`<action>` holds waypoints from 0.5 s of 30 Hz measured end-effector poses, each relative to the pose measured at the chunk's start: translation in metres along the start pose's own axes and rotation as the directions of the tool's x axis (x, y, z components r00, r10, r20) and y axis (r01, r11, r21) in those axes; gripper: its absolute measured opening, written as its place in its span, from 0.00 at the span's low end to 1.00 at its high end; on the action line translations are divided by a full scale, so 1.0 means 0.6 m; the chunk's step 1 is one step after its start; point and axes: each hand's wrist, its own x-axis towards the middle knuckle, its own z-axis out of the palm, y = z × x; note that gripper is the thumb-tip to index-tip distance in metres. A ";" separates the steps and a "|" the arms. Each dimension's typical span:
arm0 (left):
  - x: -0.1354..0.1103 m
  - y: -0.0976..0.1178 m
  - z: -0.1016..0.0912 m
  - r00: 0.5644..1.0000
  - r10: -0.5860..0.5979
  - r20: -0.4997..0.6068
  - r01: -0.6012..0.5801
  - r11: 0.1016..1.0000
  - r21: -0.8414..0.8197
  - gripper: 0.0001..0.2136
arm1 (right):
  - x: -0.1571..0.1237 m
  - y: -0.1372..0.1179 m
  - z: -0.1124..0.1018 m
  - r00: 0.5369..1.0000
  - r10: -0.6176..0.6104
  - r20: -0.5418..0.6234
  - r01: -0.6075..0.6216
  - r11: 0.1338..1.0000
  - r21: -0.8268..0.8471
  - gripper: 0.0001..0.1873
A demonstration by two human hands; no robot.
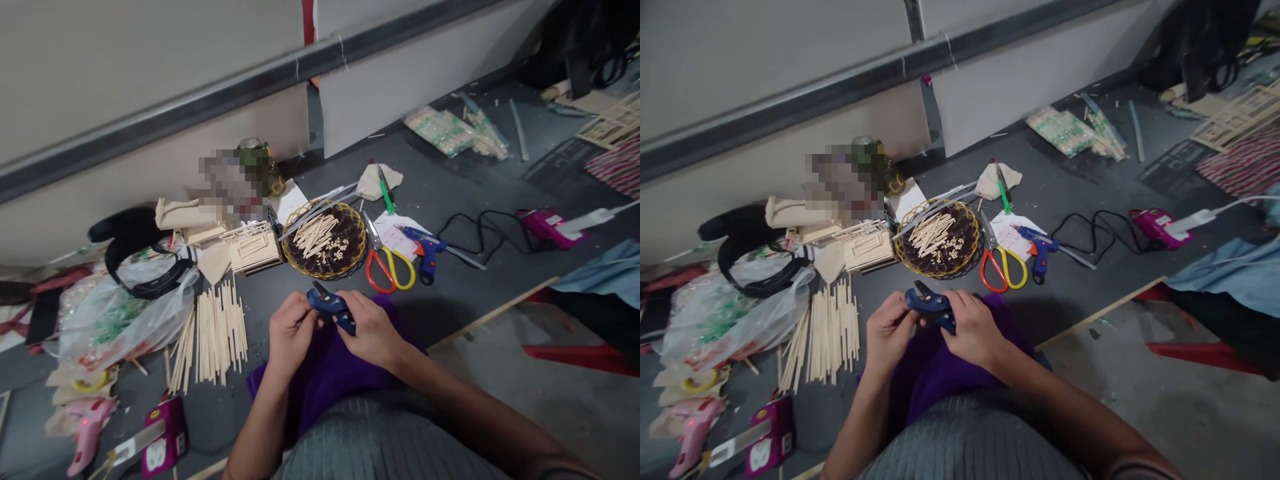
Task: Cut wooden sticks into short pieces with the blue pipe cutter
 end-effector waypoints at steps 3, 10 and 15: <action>0.010 -0.002 -0.001 0.999 -0.022 0.025 0.022 1.000 0.000 0.12 | 0.005 0.003 0.001 0.999 0.040 0.025 -0.040 0.999 -0.006 0.20; 0.054 -0.005 0.001 0.996 -0.070 0.054 0.073 0.996 -0.048 0.15 | 0.032 0.019 0.001 0.994 0.098 0.058 -0.094 0.994 -0.064 0.04; 0.084 -0.015 0.003 0.988 -0.127 0.091 0.135 0.986 -0.094 0.15 | 0.053 0.033 0.002 0.992 0.104 0.072 -0.098 0.992 -0.077 0.04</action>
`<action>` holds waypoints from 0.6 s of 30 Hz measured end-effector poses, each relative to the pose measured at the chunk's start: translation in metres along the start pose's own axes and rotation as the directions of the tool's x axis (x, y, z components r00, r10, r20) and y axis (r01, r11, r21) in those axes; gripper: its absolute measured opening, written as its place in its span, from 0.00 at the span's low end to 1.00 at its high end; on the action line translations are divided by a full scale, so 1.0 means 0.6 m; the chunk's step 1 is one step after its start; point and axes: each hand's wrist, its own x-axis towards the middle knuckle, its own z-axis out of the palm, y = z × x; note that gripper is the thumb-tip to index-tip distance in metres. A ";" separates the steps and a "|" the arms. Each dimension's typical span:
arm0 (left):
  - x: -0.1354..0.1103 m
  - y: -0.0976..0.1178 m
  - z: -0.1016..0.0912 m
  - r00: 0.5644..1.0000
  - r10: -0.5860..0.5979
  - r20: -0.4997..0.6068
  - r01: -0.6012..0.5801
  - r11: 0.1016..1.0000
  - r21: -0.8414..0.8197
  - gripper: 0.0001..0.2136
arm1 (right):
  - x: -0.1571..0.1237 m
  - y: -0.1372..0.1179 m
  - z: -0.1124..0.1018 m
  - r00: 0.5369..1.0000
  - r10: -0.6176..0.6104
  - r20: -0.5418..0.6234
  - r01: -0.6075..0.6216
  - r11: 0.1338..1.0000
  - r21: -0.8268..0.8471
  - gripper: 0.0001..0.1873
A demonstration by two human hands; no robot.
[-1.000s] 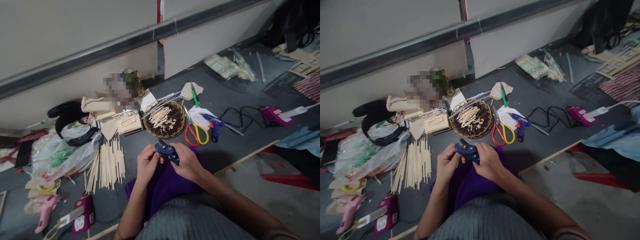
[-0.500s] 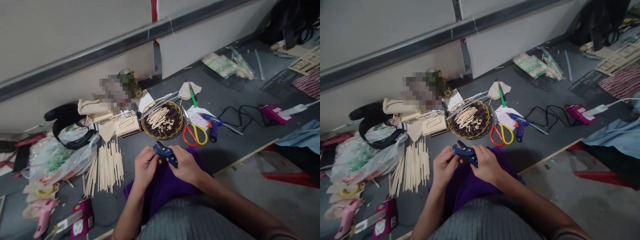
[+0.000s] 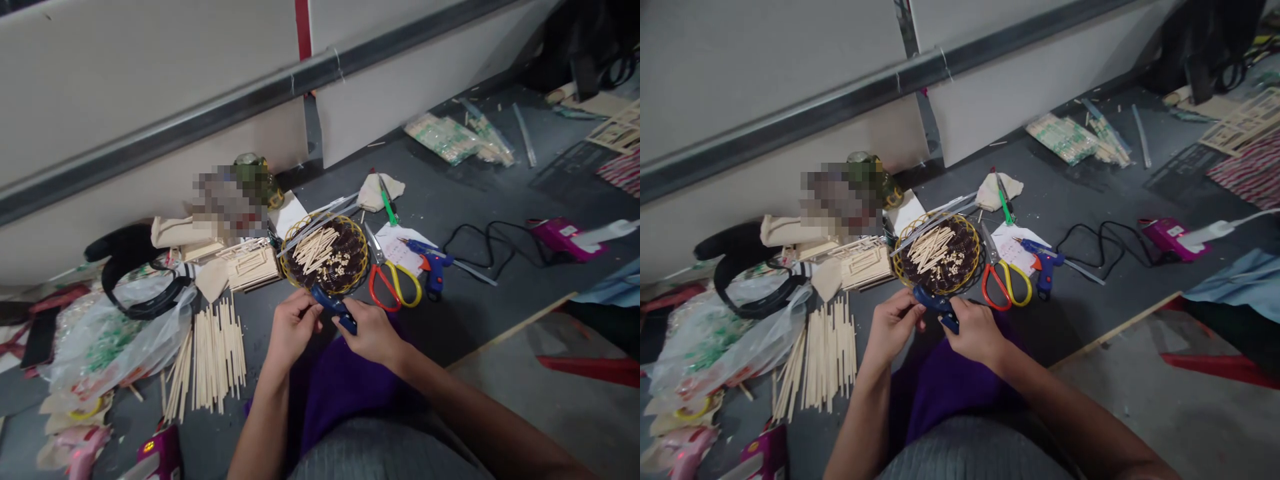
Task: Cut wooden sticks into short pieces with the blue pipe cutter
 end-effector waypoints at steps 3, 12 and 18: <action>0.013 -0.007 -0.002 0.999 -0.029 0.012 0.030 0.999 -0.011 0.16 | 0.011 0.006 0.002 1.000 0.005 0.026 -0.006 1.000 0.015 0.05; 0.037 -0.035 -0.007 0.989 -0.135 0.059 0.141 0.985 -0.096 0.14 | 0.033 0.017 0.013 0.990 0.061 0.126 -0.068 0.997 0.048 0.05; 0.040 -0.042 -0.006 0.982 -0.167 0.092 0.179 0.973 -0.143 0.14 | 0.030 0.025 0.023 0.997 0.037 0.068 -0.040 0.998 0.041 0.04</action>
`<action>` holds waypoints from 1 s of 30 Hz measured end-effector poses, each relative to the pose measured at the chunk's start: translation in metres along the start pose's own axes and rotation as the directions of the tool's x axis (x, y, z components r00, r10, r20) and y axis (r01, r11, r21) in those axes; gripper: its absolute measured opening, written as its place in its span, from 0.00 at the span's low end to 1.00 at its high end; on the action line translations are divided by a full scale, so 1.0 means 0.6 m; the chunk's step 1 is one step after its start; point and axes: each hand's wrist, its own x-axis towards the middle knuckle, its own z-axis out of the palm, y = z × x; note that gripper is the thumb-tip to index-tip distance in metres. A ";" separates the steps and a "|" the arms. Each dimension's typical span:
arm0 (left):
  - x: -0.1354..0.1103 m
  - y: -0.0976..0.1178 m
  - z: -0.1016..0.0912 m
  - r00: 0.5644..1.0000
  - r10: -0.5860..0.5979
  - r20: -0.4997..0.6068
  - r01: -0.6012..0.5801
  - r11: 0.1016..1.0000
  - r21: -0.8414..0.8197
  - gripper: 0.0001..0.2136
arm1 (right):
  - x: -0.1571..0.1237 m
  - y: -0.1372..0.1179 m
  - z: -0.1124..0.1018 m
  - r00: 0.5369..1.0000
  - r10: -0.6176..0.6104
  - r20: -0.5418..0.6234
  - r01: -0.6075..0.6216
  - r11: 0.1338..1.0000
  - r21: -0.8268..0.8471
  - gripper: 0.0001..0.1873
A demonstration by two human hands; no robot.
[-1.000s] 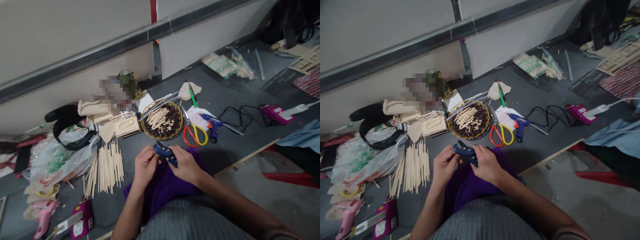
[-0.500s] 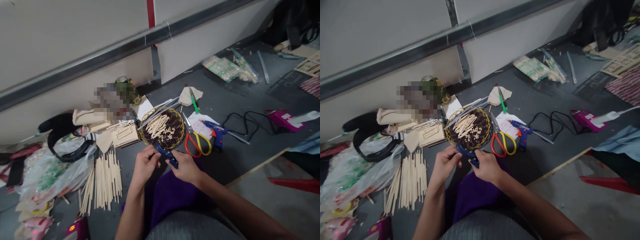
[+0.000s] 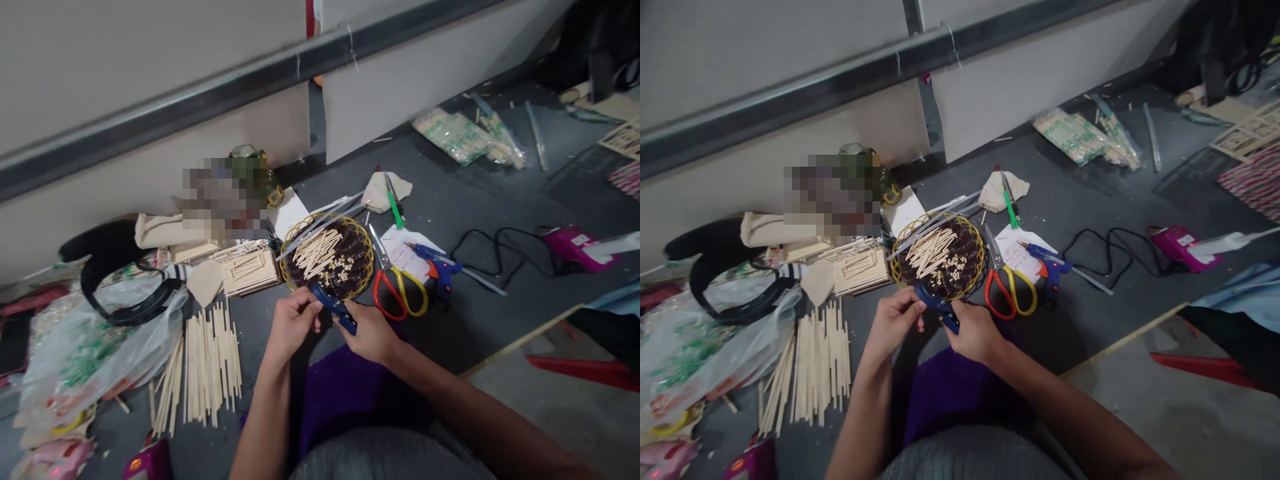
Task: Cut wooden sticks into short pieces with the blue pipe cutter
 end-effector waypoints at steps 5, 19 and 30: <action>-0.001 -0.015 0.008 0.998 0.015 -0.066 -0.015 1.000 0.004 0.11 | 0.001 0.013 0.012 0.999 -0.013 -0.046 0.012 1.000 -0.019 0.04; -0.047 -0.003 0.011 0.985 -0.054 -0.164 0.002 0.953 -0.304 0.08 | -0.049 -0.023 -0.053 0.998 0.055 -0.007 -0.052 0.967 0.248 0.06; -0.112 0.012 0.016 0.983 0.073 -0.166 -0.103 0.979 -0.178 0.08 | -0.080 -0.050 -0.013 0.960 -0.187 -0.207 0.167 0.980 -0.112 0.14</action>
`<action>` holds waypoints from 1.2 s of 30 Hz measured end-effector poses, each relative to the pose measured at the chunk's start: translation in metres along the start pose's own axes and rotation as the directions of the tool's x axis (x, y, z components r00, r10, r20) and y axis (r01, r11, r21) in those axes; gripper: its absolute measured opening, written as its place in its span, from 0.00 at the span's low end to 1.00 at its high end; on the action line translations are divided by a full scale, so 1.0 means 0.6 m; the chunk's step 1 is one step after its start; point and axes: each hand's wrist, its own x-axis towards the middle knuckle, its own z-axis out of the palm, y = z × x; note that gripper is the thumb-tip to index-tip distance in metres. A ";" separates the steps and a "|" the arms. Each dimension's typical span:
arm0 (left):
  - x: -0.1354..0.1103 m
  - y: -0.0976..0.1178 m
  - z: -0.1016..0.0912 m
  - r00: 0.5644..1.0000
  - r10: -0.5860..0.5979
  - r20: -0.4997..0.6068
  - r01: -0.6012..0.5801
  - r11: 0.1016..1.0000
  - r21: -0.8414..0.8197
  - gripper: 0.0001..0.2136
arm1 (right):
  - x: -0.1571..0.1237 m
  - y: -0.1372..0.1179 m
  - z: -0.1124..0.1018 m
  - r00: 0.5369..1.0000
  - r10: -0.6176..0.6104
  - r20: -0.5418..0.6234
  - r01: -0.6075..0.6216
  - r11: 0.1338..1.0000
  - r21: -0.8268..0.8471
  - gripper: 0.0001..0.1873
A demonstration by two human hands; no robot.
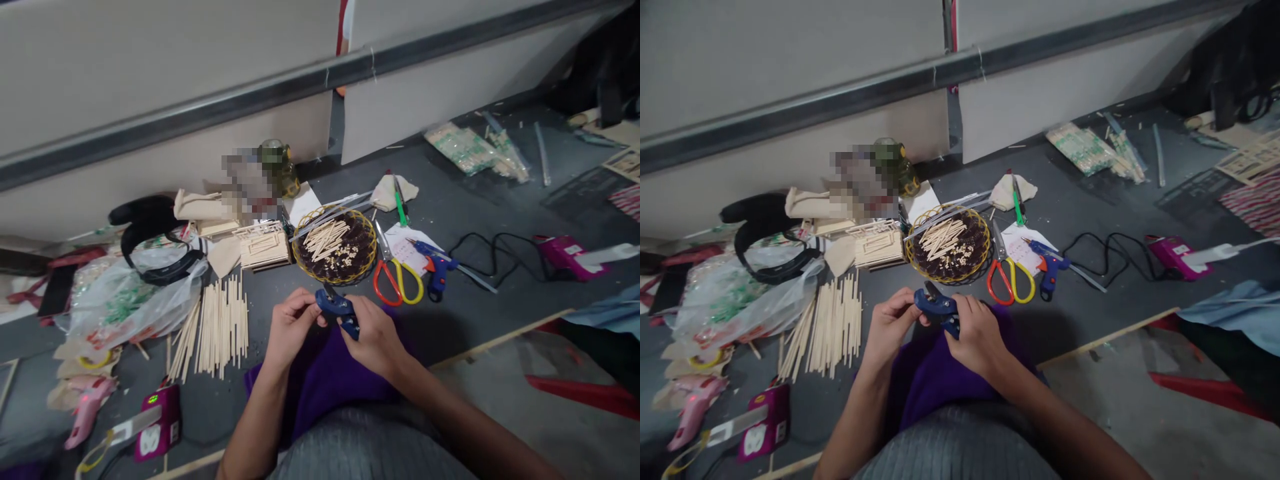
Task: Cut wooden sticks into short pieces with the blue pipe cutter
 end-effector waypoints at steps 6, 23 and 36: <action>-0.014 0.004 -0.007 0.999 0.031 0.038 -0.032 0.999 0.028 0.09 | -0.005 -0.009 0.000 1.000 -0.022 -0.005 0.022 1.000 0.008 0.13; -0.012 0.013 -0.003 0.992 0.111 0.066 -0.123 0.970 0.210 0.11 | -0.011 -0.006 0.000 1.000 -0.008 0.025 0.007 0.999 0.054 0.14; 0.035 0.016 0.010 0.985 0.122 0.118 -0.152 0.943 0.296 0.15 | 0.011 0.016 0.014 0.992 0.101 0.072 -0.104 0.994 0.039 0.04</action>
